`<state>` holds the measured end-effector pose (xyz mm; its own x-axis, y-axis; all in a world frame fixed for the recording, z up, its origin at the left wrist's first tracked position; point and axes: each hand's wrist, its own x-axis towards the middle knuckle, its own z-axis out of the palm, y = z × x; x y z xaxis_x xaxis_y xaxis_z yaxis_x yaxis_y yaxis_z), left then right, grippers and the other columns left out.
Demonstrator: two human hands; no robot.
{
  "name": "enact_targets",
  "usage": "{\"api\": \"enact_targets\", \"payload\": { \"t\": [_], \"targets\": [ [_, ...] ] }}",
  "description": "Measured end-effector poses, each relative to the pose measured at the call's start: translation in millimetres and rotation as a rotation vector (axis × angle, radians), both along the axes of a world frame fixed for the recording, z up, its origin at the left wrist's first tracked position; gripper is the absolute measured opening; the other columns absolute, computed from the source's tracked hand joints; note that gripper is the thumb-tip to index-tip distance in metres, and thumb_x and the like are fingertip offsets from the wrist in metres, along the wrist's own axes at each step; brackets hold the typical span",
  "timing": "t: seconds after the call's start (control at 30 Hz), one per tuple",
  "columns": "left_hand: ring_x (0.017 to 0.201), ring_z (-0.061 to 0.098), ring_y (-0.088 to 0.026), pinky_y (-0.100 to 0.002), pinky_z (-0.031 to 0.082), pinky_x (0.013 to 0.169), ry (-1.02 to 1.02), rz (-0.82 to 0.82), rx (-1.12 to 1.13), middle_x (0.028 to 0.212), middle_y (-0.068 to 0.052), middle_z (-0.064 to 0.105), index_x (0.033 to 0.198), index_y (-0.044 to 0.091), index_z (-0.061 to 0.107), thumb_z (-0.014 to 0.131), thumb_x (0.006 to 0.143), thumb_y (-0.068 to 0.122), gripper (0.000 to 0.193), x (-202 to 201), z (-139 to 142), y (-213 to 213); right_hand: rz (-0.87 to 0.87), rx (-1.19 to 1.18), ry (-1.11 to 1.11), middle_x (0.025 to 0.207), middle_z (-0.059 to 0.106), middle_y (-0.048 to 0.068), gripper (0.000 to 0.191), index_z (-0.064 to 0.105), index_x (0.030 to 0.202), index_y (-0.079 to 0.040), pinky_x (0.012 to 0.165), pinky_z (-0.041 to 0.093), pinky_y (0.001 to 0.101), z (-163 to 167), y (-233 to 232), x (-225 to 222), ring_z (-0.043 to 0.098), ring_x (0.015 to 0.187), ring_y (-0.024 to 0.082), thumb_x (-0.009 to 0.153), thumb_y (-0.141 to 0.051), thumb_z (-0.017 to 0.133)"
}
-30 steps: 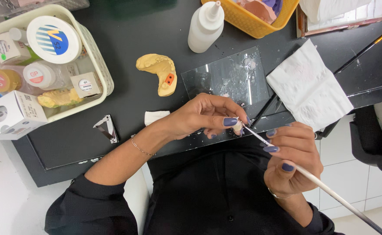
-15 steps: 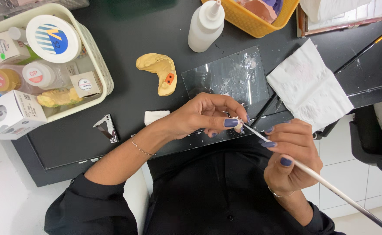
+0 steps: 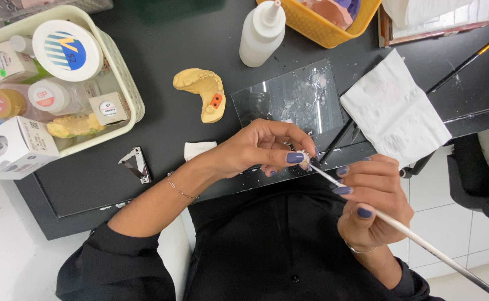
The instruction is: The person holds a small denture tooth component in one hand and uses a fine brush to apply white ceramic powder onto it, dipping the brush and mixing material on a glass slab. They wipe the brush on a tissue, add liquid from a squeeze bottle, and continue building up material on the component.
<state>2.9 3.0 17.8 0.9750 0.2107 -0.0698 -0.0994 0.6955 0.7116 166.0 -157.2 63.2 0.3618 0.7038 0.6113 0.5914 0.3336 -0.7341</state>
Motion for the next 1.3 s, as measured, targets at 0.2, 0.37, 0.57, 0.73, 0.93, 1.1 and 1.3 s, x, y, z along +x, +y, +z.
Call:
{"api": "enact_targets", "payload": {
  "t": [0.2,0.37,0.57,0.73,0.93,1.1,1.3],
  "targets": [
    [0.068,0.054,-0.004,-0.018,0.043,0.058,0.028,-0.001,0.018,0.103,-0.005,0.074,0.121,0.005,0.071,0.073,0.099,0.024,0.030,-1.4,-1.0,0.9,-0.031,0.029,0.048,0.086,0.064,0.011,0.035,0.059,0.095,-0.004,0.072,0.050,0.0330,-3.4,0.5,-0.4,0.064,0.085,0.025,0.111,-0.034,0.054],
    [0.066,0.053,-0.005,-0.019,0.044,0.057,0.004,0.016,0.012,0.102,-0.004,0.074,0.121,0.005,0.072,0.074,0.099,0.024,0.029,0.2,-2.9,-1.3,0.024,-0.042,-0.033,0.083,0.066,0.011,0.034,0.060,0.093,-0.005,0.075,0.045,0.0350,-3.8,-4.6,0.4,0.067,0.078,0.025,0.112,-0.033,0.054],
    [0.065,0.052,-0.004,-0.019,0.044,0.056,0.017,0.013,0.007,0.104,-0.005,0.074,0.122,0.005,0.071,0.073,0.099,0.023,0.030,-1.1,-2.0,-0.5,-0.019,0.017,0.055,0.085,0.064,0.013,0.036,0.059,0.095,-0.003,0.073,0.049,0.0320,-5.2,0.5,-0.2,0.065,0.080,0.025,0.112,-0.035,0.055],
    [0.062,0.050,-0.003,-0.018,0.045,0.055,0.011,0.023,0.010,0.104,-0.005,0.074,0.126,0.005,0.068,0.072,0.099,0.023,0.033,1.3,1.0,0.1,-0.006,-0.047,0.003,0.081,0.065,0.013,0.037,0.058,0.091,-0.004,0.075,0.046,0.0378,-2.2,-1.8,-1.1,0.066,0.080,0.025,0.111,-0.035,0.054],
    [0.059,0.050,-0.002,-0.017,0.044,0.054,0.048,0.019,-0.014,0.100,-0.006,0.073,0.128,0.004,0.066,0.068,0.101,0.026,0.035,2.0,3.2,1.2,-0.087,0.038,0.115,0.090,0.062,0.015,0.036,0.057,0.101,0.001,0.070,0.052,0.0321,-14.4,-2.7,4.2,0.064,0.083,0.025,0.113,-0.032,0.057],
    [0.062,0.049,-0.003,-0.017,0.043,0.057,0.055,0.020,-0.029,0.103,-0.007,0.072,0.125,0.000,0.069,0.067,0.104,0.025,0.032,1.3,0.8,0.9,-0.049,0.022,0.161,0.087,0.062,0.017,0.033,0.056,0.102,0.002,0.069,0.051,0.0312,-17.3,-6.2,4.0,0.063,0.082,0.025,0.114,-0.029,0.056],
    [0.063,0.051,-0.004,-0.018,0.041,0.057,0.047,0.012,-0.040,0.105,-0.007,0.075,0.119,0.004,0.067,0.069,0.103,0.026,0.028,0.5,-2.8,0.6,-0.023,0.032,0.203,0.088,0.061,0.016,0.032,0.057,0.098,0.001,0.067,0.053,0.0320,-15.8,-4.9,2.4,0.063,0.080,0.025,0.112,-0.028,0.056]
  ]
}}
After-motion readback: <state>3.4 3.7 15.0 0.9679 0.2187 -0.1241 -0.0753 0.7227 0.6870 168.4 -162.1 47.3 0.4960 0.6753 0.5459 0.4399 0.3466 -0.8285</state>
